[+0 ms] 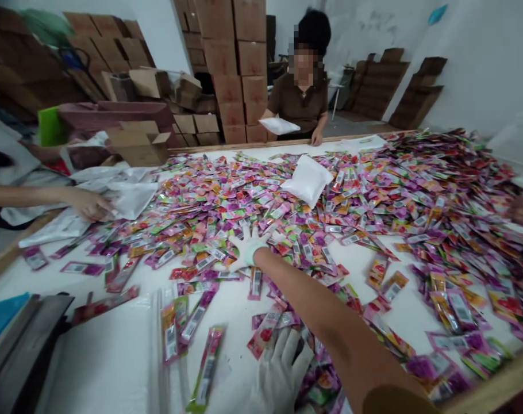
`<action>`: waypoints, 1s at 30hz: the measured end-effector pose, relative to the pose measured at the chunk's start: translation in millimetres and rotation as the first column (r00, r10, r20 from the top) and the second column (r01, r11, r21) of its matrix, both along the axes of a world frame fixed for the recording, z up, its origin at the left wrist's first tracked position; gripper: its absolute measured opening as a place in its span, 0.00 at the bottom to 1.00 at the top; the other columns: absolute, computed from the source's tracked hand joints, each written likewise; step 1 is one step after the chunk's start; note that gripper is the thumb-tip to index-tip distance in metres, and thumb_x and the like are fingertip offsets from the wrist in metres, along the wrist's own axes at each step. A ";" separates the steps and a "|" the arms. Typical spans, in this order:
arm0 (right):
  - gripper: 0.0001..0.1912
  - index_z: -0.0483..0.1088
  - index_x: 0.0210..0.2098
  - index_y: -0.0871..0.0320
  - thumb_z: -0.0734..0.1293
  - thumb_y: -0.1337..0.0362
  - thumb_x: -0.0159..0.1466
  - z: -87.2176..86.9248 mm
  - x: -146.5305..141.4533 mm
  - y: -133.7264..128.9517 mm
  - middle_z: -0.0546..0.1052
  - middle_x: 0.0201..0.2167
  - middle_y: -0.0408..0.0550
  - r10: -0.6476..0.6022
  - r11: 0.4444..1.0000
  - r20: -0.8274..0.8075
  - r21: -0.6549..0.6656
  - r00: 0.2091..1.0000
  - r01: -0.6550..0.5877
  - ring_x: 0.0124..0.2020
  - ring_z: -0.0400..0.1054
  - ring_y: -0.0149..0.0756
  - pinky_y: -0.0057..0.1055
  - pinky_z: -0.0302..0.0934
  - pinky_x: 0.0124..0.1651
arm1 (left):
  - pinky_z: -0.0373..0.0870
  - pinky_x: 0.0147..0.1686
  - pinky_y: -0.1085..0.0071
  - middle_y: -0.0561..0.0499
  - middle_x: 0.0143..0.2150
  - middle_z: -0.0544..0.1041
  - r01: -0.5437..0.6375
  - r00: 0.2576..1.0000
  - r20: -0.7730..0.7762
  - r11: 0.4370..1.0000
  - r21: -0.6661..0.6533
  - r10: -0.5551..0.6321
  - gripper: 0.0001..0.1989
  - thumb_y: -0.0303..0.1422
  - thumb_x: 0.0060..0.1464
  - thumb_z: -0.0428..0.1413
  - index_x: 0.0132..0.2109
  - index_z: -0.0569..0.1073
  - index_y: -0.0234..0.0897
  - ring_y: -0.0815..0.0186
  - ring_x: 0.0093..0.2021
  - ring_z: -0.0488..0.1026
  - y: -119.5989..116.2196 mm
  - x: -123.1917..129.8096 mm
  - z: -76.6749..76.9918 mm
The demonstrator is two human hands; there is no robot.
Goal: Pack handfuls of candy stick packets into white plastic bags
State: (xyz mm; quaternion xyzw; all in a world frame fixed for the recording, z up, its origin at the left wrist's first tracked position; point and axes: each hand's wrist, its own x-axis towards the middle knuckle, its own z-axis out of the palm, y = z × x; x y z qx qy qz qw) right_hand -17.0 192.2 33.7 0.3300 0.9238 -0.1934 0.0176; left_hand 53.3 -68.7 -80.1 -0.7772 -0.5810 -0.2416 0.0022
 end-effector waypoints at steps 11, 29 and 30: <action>0.24 0.72 0.53 0.59 0.69 0.58 0.58 40.4 39.3 -38.4 0.76 0.46 0.50 -0.063 0.978 -0.103 -0.204 0.993 0.040 0.45 0.70 0.43 0.36 0.65 0.50 | 0.73 0.46 0.58 0.42 0.51 0.72 0.244 0.921 0.325 0.969 -0.044 -0.217 0.15 0.40 0.53 0.57 0.46 0.71 0.40 0.56 0.48 0.71 -7.9 2.7 72.5; 0.39 0.53 0.70 0.52 0.60 0.44 0.65 -50.8 316.8 -152.1 0.49 0.72 0.62 -0.309 0.918 0.189 0.316 0.932 0.240 0.71 0.38 0.63 0.68 0.41 0.64 | 0.44 0.65 0.37 0.33 0.69 0.58 -0.155 0.986 -0.003 0.918 -0.366 0.166 0.37 0.46 0.51 0.59 0.66 0.64 0.36 0.39 0.71 0.47 29.3 -60.1 97.9; 0.36 0.55 0.69 0.52 0.59 0.46 0.66 -47.1 329.9 -133.0 0.50 0.71 0.61 -0.359 0.901 0.202 0.331 0.911 0.281 0.71 0.40 0.62 0.67 0.41 0.64 | 0.48 0.65 0.41 0.37 0.68 0.60 -0.125 0.986 0.061 0.924 -0.362 0.157 0.34 0.43 0.52 0.59 0.64 0.66 0.39 0.43 0.70 0.51 29.2 -66.0 102.8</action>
